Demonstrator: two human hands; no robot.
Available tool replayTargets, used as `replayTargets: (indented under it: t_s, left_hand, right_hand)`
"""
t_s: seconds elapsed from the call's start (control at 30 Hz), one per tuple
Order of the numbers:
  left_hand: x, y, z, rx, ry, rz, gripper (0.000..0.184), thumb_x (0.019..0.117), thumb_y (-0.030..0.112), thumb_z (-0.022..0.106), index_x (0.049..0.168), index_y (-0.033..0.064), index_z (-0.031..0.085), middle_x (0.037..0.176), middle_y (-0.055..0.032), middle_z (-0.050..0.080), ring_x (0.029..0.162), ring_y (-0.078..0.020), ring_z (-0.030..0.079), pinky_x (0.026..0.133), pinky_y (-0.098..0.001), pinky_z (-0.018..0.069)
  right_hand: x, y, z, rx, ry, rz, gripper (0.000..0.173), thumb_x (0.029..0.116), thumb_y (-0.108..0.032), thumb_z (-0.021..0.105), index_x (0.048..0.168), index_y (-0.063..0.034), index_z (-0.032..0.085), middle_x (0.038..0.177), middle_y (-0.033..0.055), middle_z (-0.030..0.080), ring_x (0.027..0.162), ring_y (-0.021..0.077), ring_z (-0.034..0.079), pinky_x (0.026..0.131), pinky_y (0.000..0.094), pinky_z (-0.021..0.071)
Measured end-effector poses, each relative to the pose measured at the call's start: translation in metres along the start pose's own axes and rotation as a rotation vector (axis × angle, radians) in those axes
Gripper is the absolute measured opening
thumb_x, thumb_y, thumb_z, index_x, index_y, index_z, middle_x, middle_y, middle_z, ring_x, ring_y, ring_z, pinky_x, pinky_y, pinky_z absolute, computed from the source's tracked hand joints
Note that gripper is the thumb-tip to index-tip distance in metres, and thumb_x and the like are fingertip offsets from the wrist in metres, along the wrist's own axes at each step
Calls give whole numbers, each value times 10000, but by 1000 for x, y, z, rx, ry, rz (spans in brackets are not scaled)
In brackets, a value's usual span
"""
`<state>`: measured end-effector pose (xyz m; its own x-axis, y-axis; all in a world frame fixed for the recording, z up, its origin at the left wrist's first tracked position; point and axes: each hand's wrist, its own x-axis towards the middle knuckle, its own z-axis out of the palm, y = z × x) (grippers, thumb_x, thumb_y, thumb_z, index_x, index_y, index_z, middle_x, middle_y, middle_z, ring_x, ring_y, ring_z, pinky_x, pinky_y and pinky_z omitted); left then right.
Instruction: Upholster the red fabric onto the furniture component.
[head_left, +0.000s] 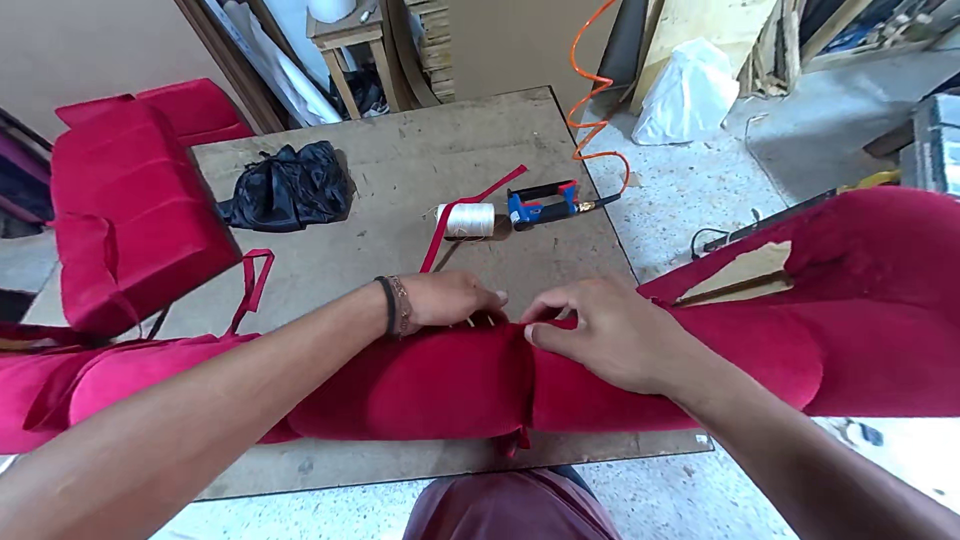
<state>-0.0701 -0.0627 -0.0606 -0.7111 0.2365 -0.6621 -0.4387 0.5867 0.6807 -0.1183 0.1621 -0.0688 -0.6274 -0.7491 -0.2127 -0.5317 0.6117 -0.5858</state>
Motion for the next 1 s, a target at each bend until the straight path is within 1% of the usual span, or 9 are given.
replayTargets:
  t_s: [0.1,0.23,0.33,0.4,0.6,0.7,0.8,0.87,1.0]
  left_hand:
    - [2,-5,-7,-33,-159,-39,526,1095,463,427,1046,28,718,921,-64,706,831,-113,656,782,-345,540]
    - [9,-12,0,-70,-259,64,366,1062,362,557,968,55,732,739,3,645,626,-24,559,582,-217,459]
    - [11,-13,4,-228,-260,11,252,1019,281,653,1001,48,747,802,-25,706,708,-55,653,668,-238,548]
    - [11,-16,6,-243,-209,17,258,1011,290,666,961,52,754,770,-18,698,680,-48,642,635,-221,534]
    - [19,-19,6,-81,-98,177,355,1087,333,517,933,93,727,766,12,664,691,-50,620,647,-233,520]
    - [5,-7,8,149,20,268,403,944,549,677,1039,161,736,885,52,724,810,-55,692,736,-329,606]
    - [-24,14,24,630,162,262,748,784,813,603,1215,206,671,1045,46,676,942,-132,668,742,-426,577]
    - [-30,22,41,794,272,243,718,791,679,688,1261,137,659,1080,-29,676,935,-232,677,708,-467,567]
    - [-20,21,49,740,493,227,398,802,398,732,1129,171,730,950,10,699,778,-183,691,595,-434,572]
  right_hand:
    - [-7,-2,3,31,21,45,199,927,-475,636,1038,-362,757,920,-165,721,857,25,683,721,393,590]
    - [-18,-2,8,34,19,122,271,866,-559,669,1060,-376,715,975,-195,707,931,1,675,767,374,591]
    - [-24,2,15,5,84,82,241,862,-577,633,984,-384,710,933,-223,704,908,-29,675,741,332,598]
    - [-25,6,20,7,145,21,227,875,-572,610,958,-386,710,900,-235,692,874,-50,668,698,301,596]
    - [-19,9,16,43,168,-8,254,950,-538,517,982,-381,715,886,-237,680,849,-66,660,667,265,585]
    - [-15,10,11,104,196,6,267,1009,-419,454,967,-362,712,759,-217,617,661,-63,583,531,222,502]
    - [-8,5,2,118,203,43,293,1019,-359,423,995,-361,715,636,-194,523,528,-33,496,427,243,403]
    - [-2,3,-5,127,169,66,301,999,-345,430,994,-334,731,625,-166,531,515,-4,500,425,278,412]
    - [14,8,-20,92,24,31,290,968,-433,488,1026,-345,758,800,-171,680,739,-12,647,593,332,546]
